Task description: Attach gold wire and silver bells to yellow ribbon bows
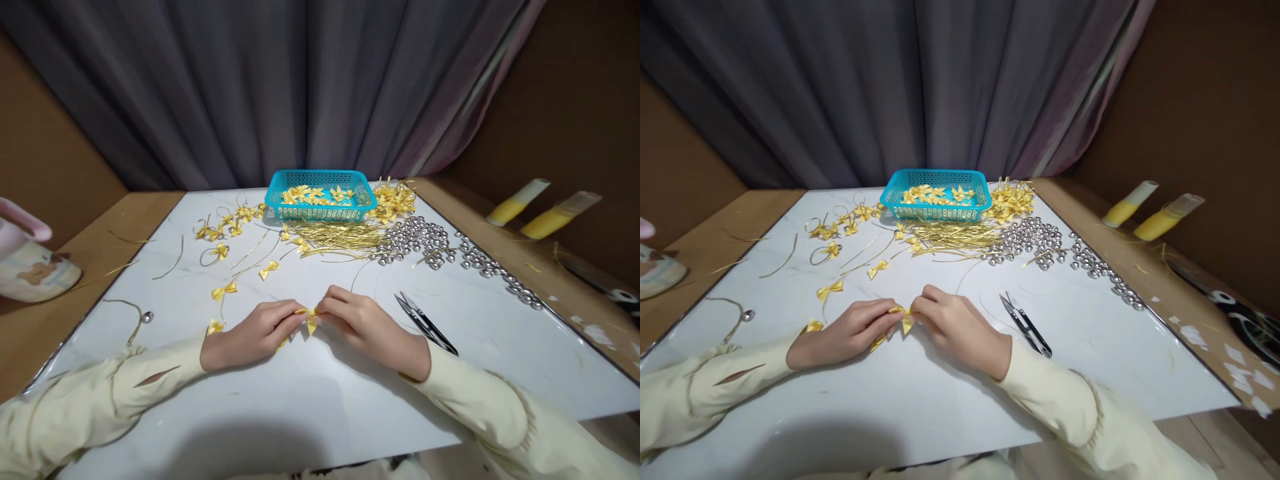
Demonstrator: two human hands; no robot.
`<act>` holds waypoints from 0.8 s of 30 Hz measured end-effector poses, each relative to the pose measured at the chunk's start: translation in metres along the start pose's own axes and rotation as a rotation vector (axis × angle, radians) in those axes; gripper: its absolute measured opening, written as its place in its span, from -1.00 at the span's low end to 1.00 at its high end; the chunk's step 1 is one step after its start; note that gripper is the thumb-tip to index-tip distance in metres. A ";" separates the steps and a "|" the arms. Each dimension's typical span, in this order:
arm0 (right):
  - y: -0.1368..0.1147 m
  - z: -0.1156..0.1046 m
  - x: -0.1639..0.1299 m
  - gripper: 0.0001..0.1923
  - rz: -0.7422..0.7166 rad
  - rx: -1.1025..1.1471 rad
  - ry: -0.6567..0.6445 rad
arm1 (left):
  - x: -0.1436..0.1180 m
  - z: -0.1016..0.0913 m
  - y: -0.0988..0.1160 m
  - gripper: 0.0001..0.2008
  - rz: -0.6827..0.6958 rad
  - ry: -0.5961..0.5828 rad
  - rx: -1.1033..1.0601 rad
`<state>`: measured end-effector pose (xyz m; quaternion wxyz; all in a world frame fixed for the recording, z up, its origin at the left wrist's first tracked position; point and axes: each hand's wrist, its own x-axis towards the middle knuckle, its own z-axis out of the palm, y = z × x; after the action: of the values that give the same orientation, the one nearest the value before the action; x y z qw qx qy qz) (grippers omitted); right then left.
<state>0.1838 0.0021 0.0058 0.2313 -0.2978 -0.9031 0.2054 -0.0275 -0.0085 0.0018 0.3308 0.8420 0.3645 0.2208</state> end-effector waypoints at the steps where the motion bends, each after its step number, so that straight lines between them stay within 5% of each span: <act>1: 0.000 -0.001 0.000 -0.82 -0.013 0.029 0.015 | 0.000 0.000 -0.001 -0.76 0.006 -0.005 0.002; 10: -0.002 -0.004 0.006 -0.81 0.096 0.144 0.155 | -0.001 -0.001 -0.001 -0.74 -0.041 -0.064 -0.121; 14: 0.003 -0.004 0.003 -0.79 0.066 0.024 0.232 | 0.003 -0.002 0.003 -0.69 -0.244 -0.044 -0.463; 19: 0.004 0.000 -0.002 -0.69 -0.068 -0.274 0.168 | 0.008 -0.001 0.004 -0.77 -0.354 0.028 -0.965; 24: 0.001 0.004 -0.001 -0.82 -0.132 -0.254 0.149 | 0.005 0.000 0.006 -0.76 -0.444 -0.110 -1.162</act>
<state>0.1833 0.0012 0.0017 0.2712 -0.2789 -0.9198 0.0512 -0.0216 -0.0081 0.0066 0.7908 0.4390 0.3336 0.2655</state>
